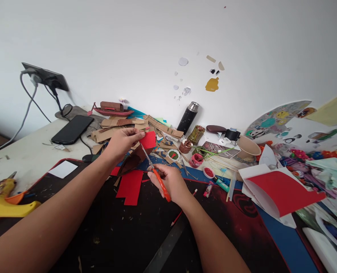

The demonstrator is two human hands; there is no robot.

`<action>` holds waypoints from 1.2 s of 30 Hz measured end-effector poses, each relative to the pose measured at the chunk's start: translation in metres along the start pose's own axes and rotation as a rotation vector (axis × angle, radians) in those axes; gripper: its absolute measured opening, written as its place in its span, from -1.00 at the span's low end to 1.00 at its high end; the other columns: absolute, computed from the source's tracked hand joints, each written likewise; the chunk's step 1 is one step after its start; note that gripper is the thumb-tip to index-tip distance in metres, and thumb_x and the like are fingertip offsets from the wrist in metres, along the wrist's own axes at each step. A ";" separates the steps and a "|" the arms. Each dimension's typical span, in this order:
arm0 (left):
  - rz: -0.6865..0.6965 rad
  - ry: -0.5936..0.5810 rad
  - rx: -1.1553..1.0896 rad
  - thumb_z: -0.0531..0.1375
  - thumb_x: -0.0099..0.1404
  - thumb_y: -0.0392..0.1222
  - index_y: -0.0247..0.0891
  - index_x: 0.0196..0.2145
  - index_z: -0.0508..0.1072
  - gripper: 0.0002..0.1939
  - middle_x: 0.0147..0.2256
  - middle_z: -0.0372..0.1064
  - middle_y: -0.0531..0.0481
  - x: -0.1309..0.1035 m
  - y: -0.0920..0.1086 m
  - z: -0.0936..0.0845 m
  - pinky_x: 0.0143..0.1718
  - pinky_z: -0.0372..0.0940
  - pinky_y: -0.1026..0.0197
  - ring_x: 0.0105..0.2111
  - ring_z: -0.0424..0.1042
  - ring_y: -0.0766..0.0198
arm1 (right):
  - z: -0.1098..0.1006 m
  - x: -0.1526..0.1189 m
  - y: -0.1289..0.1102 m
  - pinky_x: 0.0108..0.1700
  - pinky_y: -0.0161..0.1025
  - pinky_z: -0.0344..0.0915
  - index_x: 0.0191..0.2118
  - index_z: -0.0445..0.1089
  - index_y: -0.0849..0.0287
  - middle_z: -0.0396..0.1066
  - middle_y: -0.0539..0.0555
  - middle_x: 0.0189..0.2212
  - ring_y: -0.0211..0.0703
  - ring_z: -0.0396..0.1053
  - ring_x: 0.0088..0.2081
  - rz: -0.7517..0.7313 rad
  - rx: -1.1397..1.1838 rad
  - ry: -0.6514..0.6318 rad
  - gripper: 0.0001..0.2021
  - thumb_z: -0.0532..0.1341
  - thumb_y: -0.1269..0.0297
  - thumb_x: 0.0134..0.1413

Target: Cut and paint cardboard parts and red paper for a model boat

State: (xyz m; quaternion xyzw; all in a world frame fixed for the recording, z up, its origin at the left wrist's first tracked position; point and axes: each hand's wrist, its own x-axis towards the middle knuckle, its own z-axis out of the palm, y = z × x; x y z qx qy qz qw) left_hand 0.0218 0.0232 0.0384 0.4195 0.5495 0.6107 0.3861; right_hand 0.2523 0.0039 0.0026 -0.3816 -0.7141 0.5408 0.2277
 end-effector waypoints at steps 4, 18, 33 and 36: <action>0.003 -0.014 0.008 0.55 0.00 0.14 -0.21 -0.56 0.50 -0.56 -0.56 0.26 0.11 0.000 0.001 -0.001 -0.42 0.00 0.21 -0.51 0.12 0.33 | -0.004 -0.002 -0.005 -0.66 -0.35 0.15 -0.01 0.57 0.14 0.39 -0.11 -0.54 -0.31 0.29 -0.71 0.029 0.110 -0.084 -0.55 0.46 -0.12 0.21; 0.040 -0.034 0.066 0.55 0.02 0.20 -0.20 -0.53 0.53 -0.55 -0.54 0.29 0.10 0.000 0.000 -0.001 -0.44 -0.02 0.20 -0.51 0.14 0.32 | -0.009 -0.005 -0.016 -0.23 -0.19 0.53 0.06 0.56 0.17 0.58 0.02 -0.37 -0.03 0.66 -0.32 0.112 0.291 -0.292 -0.28 0.65 -0.17 -0.14; 0.027 -0.029 -0.033 0.56 -0.03 0.12 -0.19 -0.59 0.50 -0.57 -0.58 0.27 0.09 0.002 0.002 -0.003 -0.49 0.02 0.21 -0.55 0.12 0.33 | -0.009 -0.006 -0.016 -0.59 -0.37 0.30 0.04 0.54 0.18 0.60 0.06 -0.33 -0.20 0.53 -0.56 0.110 0.235 -0.289 -0.36 0.54 -0.24 0.05; 0.028 -0.017 -0.041 0.57 -0.02 0.08 -0.20 -0.59 0.49 -0.59 -0.59 0.23 0.10 0.005 0.001 -0.006 -0.49 -0.02 0.20 -0.55 0.09 0.34 | -0.009 -0.006 -0.018 -0.63 -0.38 0.23 -0.02 0.55 0.21 0.59 0.04 -0.38 -0.31 0.40 -0.65 0.093 0.218 -0.257 -0.40 0.49 -0.26 0.11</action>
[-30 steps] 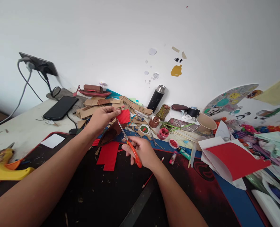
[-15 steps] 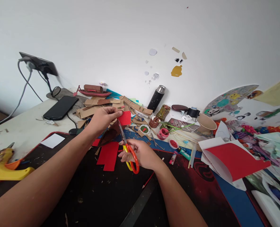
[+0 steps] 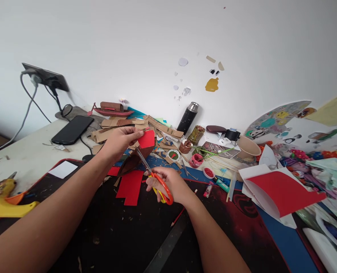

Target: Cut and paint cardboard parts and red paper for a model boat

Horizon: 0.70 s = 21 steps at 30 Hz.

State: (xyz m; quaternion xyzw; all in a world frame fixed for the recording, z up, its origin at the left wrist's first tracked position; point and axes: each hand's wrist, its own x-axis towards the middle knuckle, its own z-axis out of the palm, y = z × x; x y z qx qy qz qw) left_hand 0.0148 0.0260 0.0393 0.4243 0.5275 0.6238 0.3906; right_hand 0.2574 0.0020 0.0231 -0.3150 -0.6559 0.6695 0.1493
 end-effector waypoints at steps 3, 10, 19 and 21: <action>-0.016 -0.003 -0.002 0.58 -0.02 0.05 -0.21 -0.57 0.52 -0.61 -0.58 0.24 0.09 0.002 -0.003 -0.002 -0.49 -0.01 0.21 -0.54 0.10 0.34 | 0.000 0.000 -0.003 -0.64 -0.38 0.17 -0.01 0.55 0.23 0.56 0.01 -0.41 -0.37 0.30 -0.70 -0.019 -0.003 0.035 -0.37 0.50 -0.26 0.09; -0.028 0.037 -0.045 0.57 -0.03 0.06 -0.20 -0.52 0.55 -0.63 -0.55 0.33 0.06 0.003 -0.002 -0.005 -0.49 0.06 0.20 -0.54 0.20 0.32 | 0.002 0.000 -0.004 -0.63 -0.38 0.15 0.01 0.56 0.21 0.52 -0.04 -0.45 -0.39 0.27 -0.70 -0.033 -0.024 0.058 -0.37 0.49 -0.26 0.08; -0.056 0.099 -0.112 0.57 -0.13 -0.02 -0.22 -0.54 0.54 -0.65 -0.57 0.30 0.08 0.003 0.002 -0.003 -0.53 0.06 0.23 -0.57 0.17 0.35 | 0.001 0.001 0.001 -0.62 -0.37 0.16 0.04 0.54 0.21 0.50 -0.05 -0.45 -0.37 0.28 -0.68 -0.042 -0.066 0.100 -0.36 0.50 -0.25 0.09; -0.059 0.086 -0.107 0.57 -0.12 -0.01 -0.22 -0.54 0.55 -0.66 -0.57 0.31 0.07 0.003 0.000 -0.003 -0.53 0.06 0.23 -0.56 0.18 0.35 | 0.001 0.001 0.001 -0.63 -0.37 0.16 0.04 0.53 0.20 0.50 -0.06 -0.46 -0.36 0.29 -0.68 -0.042 -0.067 0.104 -0.36 0.50 -0.25 0.08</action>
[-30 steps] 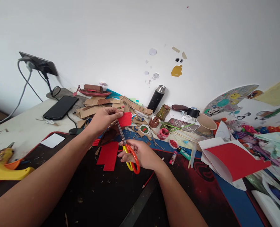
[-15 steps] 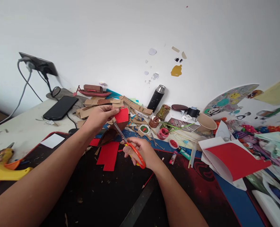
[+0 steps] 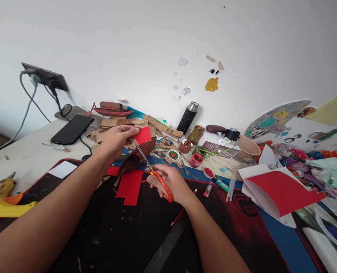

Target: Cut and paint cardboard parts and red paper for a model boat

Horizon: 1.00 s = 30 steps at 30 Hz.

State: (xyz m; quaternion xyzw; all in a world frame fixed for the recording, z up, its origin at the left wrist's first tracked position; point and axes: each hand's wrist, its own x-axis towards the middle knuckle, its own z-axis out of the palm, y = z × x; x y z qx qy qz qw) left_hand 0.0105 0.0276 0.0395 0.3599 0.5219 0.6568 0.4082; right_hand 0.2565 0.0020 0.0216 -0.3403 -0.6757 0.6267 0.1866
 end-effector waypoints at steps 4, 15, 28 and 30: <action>-0.019 0.019 -0.026 0.59 -0.17 -0.05 -0.23 -0.50 0.58 -0.65 -0.54 0.34 0.06 0.001 0.000 0.000 -0.52 0.09 0.24 -0.55 0.20 0.36 | 0.000 0.001 0.000 -0.64 -0.37 0.15 0.02 0.52 0.18 0.49 -0.06 -0.45 -0.36 0.28 -0.68 -0.006 0.006 0.008 -0.35 0.50 -0.27 0.06; -0.015 0.018 -0.032 0.59 -0.17 0.00 -0.20 -0.53 0.50 -0.60 -0.54 0.34 0.06 0.004 0.000 -0.001 -0.54 0.03 0.21 -0.58 0.16 0.37 | 0.000 0.001 0.006 -0.61 -0.35 0.13 0.07 0.52 0.15 0.47 -0.06 -0.44 -0.34 0.29 -0.65 -0.025 -0.040 0.004 -0.37 0.49 -0.26 0.12; -0.034 0.043 -0.060 0.63 -0.23 0.03 -0.22 -0.52 0.55 -0.55 -0.55 0.33 0.06 0.003 0.002 -0.002 -0.57 0.08 0.25 -0.57 0.19 0.37 | 0.001 0.002 0.006 -0.61 -0.35 0.13 0.06 0.53 0.17 0.44 -0.08 -0.45 -0.35 0.28 -0.67 -0.029 0.018 0.029 -0.38 0.51 -0.23 0.10; -0.030 0.021 -0.043 0.63 -0.23 0.03 -0.22 -0.53 0.55 -0.56 -0.53 0.35 0.04 0.003 0.002 -0.001 -0.56 0.06 0.25 -0.56 0.18 0.37 | 0.001 0.002 0.006 -0.62 -0.36 0.13 0.05 0.53 0.17 0.44 -0.09 -0.46 -0.35 0.28 -0.67 -0.030 0.015 0.026 -0.38 0.51 -0.23 0.10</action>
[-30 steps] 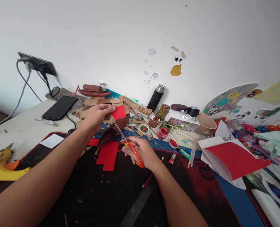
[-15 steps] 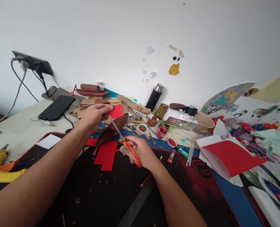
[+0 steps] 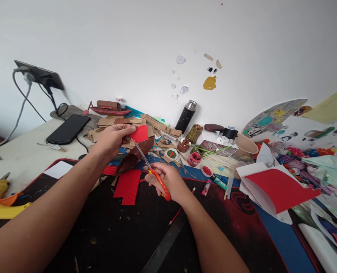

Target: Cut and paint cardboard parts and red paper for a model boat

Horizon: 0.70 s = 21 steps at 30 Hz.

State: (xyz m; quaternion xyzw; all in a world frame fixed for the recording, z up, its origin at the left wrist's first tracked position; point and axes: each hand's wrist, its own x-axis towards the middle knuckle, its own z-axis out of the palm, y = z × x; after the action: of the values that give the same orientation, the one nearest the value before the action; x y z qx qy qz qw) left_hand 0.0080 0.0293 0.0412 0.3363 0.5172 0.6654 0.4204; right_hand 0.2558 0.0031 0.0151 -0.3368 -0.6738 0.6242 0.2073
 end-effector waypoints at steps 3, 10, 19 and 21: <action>0.014 -0.047 0.037 0.62 -0.18 0.03 -0.23 -0.53 0.57 -0.59 -0.53 0.35 0.04 -0.002 -0.002 0.001 -0.54 0.04 0.25 -0.54 0.17 0.37 | 0.000 0.000 0.001 -0.62 -0.36 0.12 0.04 0.53 0.17 0.44 -0.09 -0.46 -0.36 0.28 -0.67 -0.004 -0.004 0.000 -0.39 0.50 -0.23 0.11; 0.043 -0.076 0.107 0.58 -0.06 0.03 -0.23 -0.54 0.54 -0.62 -0.55 0.29 0.08 -0.004 -0.009 0.003 -0.50 0.01 0.24 -0.54 0.12 0.37 | 0.000 0.001 0.003 -0.62 -0.37 0.15 -0.01 0.52 0.16 0.45 -0.08 -0.44 -0.36 0.30 -0.67 -0.017 -0.008 0.010 -0.46 0.49 -0.19 0.16; 0.073 -0.082 0.244 0.53 0.01 0.06 -0.21 -0.49 0.57 -0.67 -0.54 0.32 0.07 -0.009 -0.007 0.006 -0.47 -0.01 0.22 -0.52 0.14 0.32 | 0.001 0.000 0.001 -0.62 -0.37 0.17 -0.01 0.53 0.16 0.45 -0.09 -0.47 -0.35 0.31 -0.68 -0.005 -0.005 0.029 -0.51 0.48 -0.15 0.18; 0.075 -0.072 0.269 0.51 0.02 0.07 -0.21 -0.47 0.59 -0.67 -0.53 0.35 0.06 -0.009 -0.008 0.006 -0.47 0.00 0.21 -0.52 0.15 0.31 | 0.001 0.000 0.001 -0.62 -0.37 0.16 -0.02 0.55 0.16 0.46 -0.08 -0.47 -0.36 0.31 -0.68 -0.011 -0.007 0.028 -0.53 0.47 -0.14 0.20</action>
State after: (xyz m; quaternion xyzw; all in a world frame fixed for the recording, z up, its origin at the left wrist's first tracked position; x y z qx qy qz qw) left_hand 0.0187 0.0240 0.0350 0.4322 0.5734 0.5928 0.3648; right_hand 0.2551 0.0024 0.0144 -0.3426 -0.6749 0.6158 0.2188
